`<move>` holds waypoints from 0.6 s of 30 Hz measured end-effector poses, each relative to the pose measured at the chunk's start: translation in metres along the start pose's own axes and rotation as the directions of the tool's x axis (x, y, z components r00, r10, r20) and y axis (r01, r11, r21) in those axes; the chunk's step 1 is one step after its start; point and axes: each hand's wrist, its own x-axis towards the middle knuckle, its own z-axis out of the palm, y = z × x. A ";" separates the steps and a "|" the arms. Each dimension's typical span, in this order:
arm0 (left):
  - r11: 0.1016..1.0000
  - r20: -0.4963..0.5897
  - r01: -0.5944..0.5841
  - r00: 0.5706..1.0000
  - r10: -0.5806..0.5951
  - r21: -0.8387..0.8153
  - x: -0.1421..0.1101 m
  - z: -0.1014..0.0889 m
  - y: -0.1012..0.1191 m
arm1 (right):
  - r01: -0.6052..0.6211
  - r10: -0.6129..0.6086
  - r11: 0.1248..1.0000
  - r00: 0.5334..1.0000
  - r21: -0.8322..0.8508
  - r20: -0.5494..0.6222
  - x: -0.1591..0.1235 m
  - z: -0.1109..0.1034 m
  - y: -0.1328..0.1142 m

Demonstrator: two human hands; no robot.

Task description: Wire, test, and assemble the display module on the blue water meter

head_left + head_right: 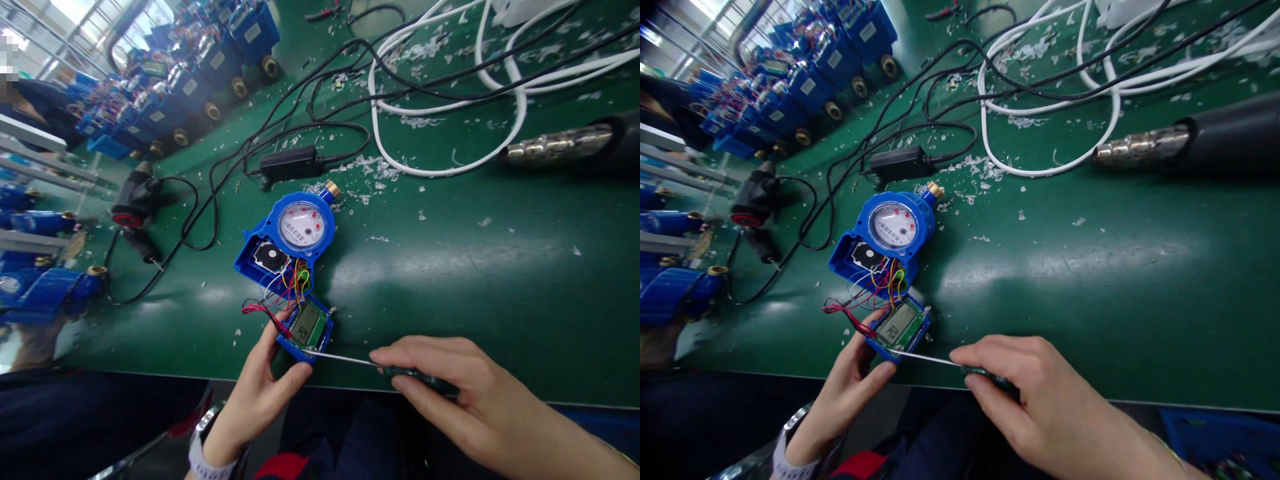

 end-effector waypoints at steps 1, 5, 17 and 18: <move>1.000 -0.039 -0.024 0.999 0.023 -0.020 -0.002 0.004 -0.003 | 0.015 -0.016 1.000 1.000 -0.010 -0.004 0.001 0.001 -0.001; 0.989 -0.156 -0.068 0.987 0.048 -0.128 -0.002 0.016 -0.006 | 0.069 -0.068 0.996 0.998 -0.052 0.015 0.004 0.003 -0.008; 0.954 0.005 0.038 0.999 -0.038 -0.298 0.016 0.016 -0.012 | 0.085 -0.105 0.976 0.990 -0.202 -0.090 0.002 -0.003 -0.016; 0.953 0.008 0.036 0.999 -0.035 -0.301 0.016 0.016 -0.010 | 0.081 -0.103 0.973 0.990 -0.214 -0.095 0.002 -0.004 -0.017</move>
